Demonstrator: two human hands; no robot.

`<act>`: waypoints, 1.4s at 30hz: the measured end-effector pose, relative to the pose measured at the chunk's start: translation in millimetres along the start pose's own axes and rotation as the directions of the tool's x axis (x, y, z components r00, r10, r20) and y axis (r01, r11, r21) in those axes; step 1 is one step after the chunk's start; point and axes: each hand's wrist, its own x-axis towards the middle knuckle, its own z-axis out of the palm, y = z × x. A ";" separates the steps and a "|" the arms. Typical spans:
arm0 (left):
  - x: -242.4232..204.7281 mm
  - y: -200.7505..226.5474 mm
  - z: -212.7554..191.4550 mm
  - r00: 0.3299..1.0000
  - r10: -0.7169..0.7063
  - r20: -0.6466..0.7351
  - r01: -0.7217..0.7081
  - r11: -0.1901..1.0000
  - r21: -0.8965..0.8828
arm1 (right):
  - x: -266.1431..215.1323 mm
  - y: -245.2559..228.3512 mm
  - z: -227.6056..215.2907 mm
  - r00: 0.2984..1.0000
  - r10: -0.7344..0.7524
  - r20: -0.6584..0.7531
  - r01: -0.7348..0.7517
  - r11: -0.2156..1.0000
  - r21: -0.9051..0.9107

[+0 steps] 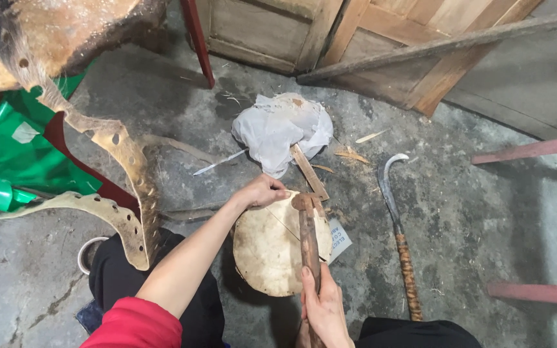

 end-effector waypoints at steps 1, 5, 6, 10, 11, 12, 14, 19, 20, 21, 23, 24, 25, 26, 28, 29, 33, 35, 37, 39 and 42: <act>5.2 -3.5 0.7 1.000 -0.002 0.002 0.002 1.000 -0.002 | 1.2 0.5 0.0 1.000 0.004 0.001 -0.004 1.000 -0.002; 11.9 -8.6 3.9 0.999 0.048 -0.013 -0.046 0.995 0.089 | 6.6 1.4 -0.4 1.000 0.001 -0.013 -0.002 0.999 -0.049; 11.3 -6.8 2.6 0.999 0.046 -0.015 -0.045 0.996 0.079 | 9.7 0.0 -0.6 0.999 0.034 -0.006 -0.034 0.999 -0.039; -2.1 6.2 -2.3 1.000 -0.026 -0.012 0.027 0.996 0.090 | 4.6 -0.1 -0.2 0.999 0.018 -0.031 -0.018 1.000 -0.014; 3.4 0.1 -0.3 1.000 0.005 -0.009 -0.004 0.998 0.064 | 1.8 -2.0 0.0 0.999 0.019 -0.030 -0.020 0.999 -0.031; 8.4 -5.9 1.8 0.999 0.036 -0.007 -0.036 0.999 0.038 | -1.3 -4.0 0.0 0.999 0.020 -0.029 -0.021 0.999 -0.048; -1.4 1.4 2.2 0.999 0.031 -0.013 -0.031 0.999 0.009 | 6.3 -2.0 1.7 0.998 0.055 -0.018 -0.056 0.997 -0.050; 7.2 -7.5 2.3 0.999 0.041 -0.032 -0.041 0.999 0.006 | 2.6 -2.2 -1.9 0.999 -0.024 -0.042 0.023 1.000 -0.016; 13.8 -12.5 2.8 0.993 0.111 -0.038 -0.112 0.994 -0.013 | 0.1 -2.5 -3.3 0.998 -0.025 -0.061 0.024 1.000 -0.014; 19.0 -19.5 7.8 0.984 0.177 -0.036 -0.178 0.983 -0.035 | -5.6 -0.8 -4.6 0.997 -0.017 -0.082 0.016 1.000 -0.014; 12.6 -16.9 7.9 0.989 0.145 -0.028 -0.146 0.989 -0.027 | -2.3 -3.8 -0.7 0.998 -0.001 -0.066 -0.002 0.999 -0.050; 10.2 -12.7 5.3 0.992 0.119 -0.029 -0.120 0.993 -0.013 | 0.6 -6.9 0.5 0.999 0.004 -0.053 -0.008 0.996 -0.084; 15.8 -16.7 10.0 0.992 0.127 -0.029 -0.127 0.992 -0.009 | 0.5 -10.5 -1.0 0.998 -0.001 -0.059 -0.004 0.997 -0.081; 21.2 -20.9 14.6 0.992 0.118 -0.040 -0.120 0.992 -0.047 | 0.3 -13.9 -2.4 0.997 0.053 -0.050 -0.058 0.994 -0.091; 23.2 -24.8 14.6 0.993 0.096 -0.065 -0.101 0.991 -0.088 | 2.7 -9.6 -5.5 0.995 0.101 -0.023 -0.103 0.989 -0.108; 23.3 -23.4 14.8 0.993 0.102 -0.052 -0.107 0.987 -0.121 | 4.0 0.0 -6.7 0.997 0.022 -0.079 -0.032 0.991 -0.133; 21.5 -20.5 12.8 0.989 0.141 -0.054 -0.148 0.976 -0.160 | -1.4 -8.8 -8.0 0.996 0.021 -0.083 -0.031 0.992 -0.123; 17.0 -14.4 12.2 0.994 0.101 -0.037 -0.104 0.990 -0.099 | 0.1 -13.2 -7.7 0.998 0.030 -0.053 -0.035 0.994 -0.101; 12.1 -8.5 7.7 0.998 0.054 -0.038 -0.056 0.998 -0.036 | 1.1 -15.5 -9.2 1.000 0.028 -0.009 -0.029 0.996 -0.081; 8.7 -3.6 5.5 0.996 0.062 -0.059 -0.066 0.996 -0.058 | -0.1 -12.5 -13.2 0.996 -0.077 -0.041 0.074 0.995 -0.063; 14.9 -17.6 7.7 0.983 0.178 -0.047 -0.179 0.984 -0.025 | -6.6 0.9 -9.8 0.994 -0.072 -0.086 0.067 0.996 -0.061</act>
